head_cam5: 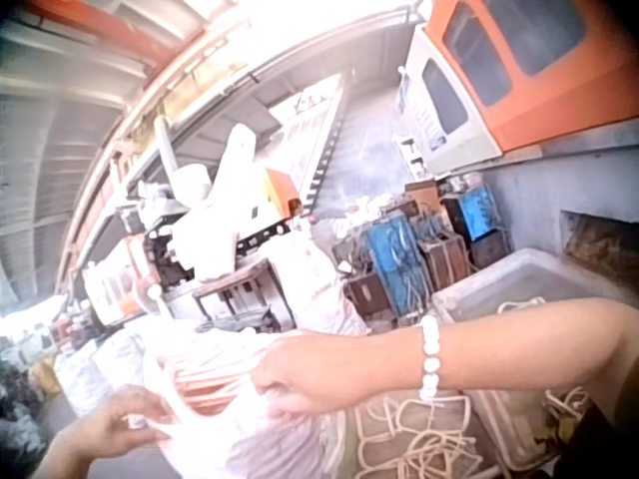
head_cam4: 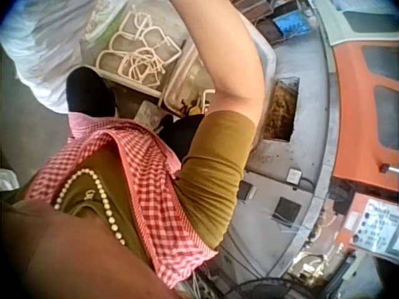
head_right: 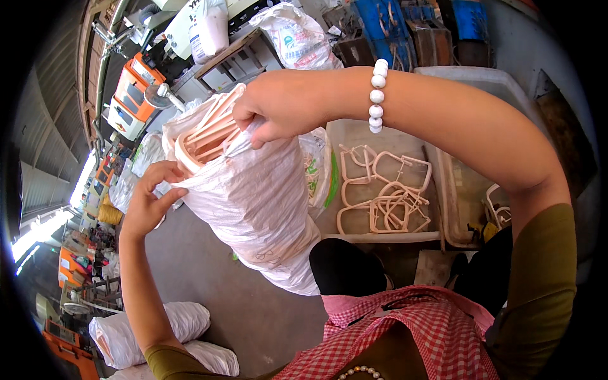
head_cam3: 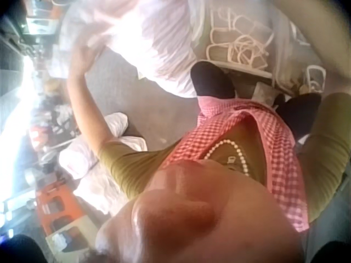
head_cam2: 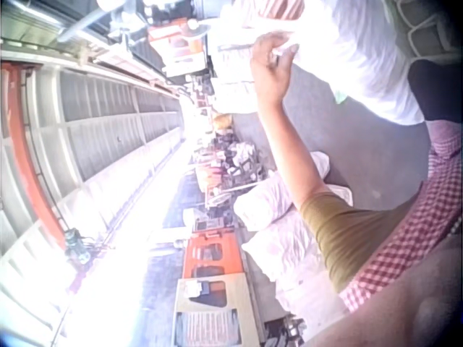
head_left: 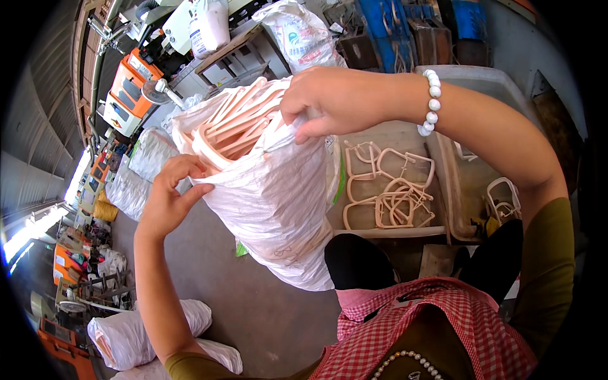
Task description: The person assembles plastic hangers by hand, inserting small white plastic pieces into the hooks of beige hangers. The person repeatedly picks up hangers from a bin, attaches the pieces, and places the finished hangers into a large white sack.
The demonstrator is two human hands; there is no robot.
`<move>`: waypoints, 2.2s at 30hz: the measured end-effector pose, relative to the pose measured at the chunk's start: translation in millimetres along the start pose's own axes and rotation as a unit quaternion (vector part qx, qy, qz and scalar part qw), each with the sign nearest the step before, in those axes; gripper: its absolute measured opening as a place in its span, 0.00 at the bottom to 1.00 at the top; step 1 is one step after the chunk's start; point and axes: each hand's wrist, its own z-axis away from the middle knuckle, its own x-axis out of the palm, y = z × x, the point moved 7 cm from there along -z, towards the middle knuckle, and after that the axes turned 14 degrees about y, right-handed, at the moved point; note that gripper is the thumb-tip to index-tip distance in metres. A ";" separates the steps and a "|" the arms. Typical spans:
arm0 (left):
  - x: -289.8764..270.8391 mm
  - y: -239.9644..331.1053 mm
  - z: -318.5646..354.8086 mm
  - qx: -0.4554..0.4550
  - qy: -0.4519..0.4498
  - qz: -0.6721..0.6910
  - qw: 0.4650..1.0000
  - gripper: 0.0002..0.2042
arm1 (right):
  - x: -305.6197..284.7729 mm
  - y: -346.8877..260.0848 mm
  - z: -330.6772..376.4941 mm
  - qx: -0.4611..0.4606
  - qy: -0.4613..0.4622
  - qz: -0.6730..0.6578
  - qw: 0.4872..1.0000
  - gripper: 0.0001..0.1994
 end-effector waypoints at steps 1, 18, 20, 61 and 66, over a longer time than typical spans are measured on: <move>-5.0 2.1 0.3 0.017 0.021 0.009 1.000 0.10 | -3.7 -0.2 -0.8 0.013 0.009 -0.008 1.000 0.12; -22.1 0.9 -6.9 -0.010 0.024 -0.089 0.996 0.11 | -6.9 -13.6 -12.0 -0.136 0.109 0.098 0.980 0.10; -39.0 6.4 -10.8 -0.010 0.052 -0.064 0.997 0.10 | -5.8 -15.2 -12.9 -0.115 0.093 0.109 0.983 0.09; 537.5 22.1 -37.9 -0.252 -0.122 0.263 0.923 0.16 | 349.1 230.2 686.0 0.967 0.211 -0.071 0.125 0.22; 537.9 1.0 -17.1 -0.292 -0.138 0.240 0.916 0.17 | 333.6 241.0 610.1 0.878 0.242 -0.093 0.402 0.21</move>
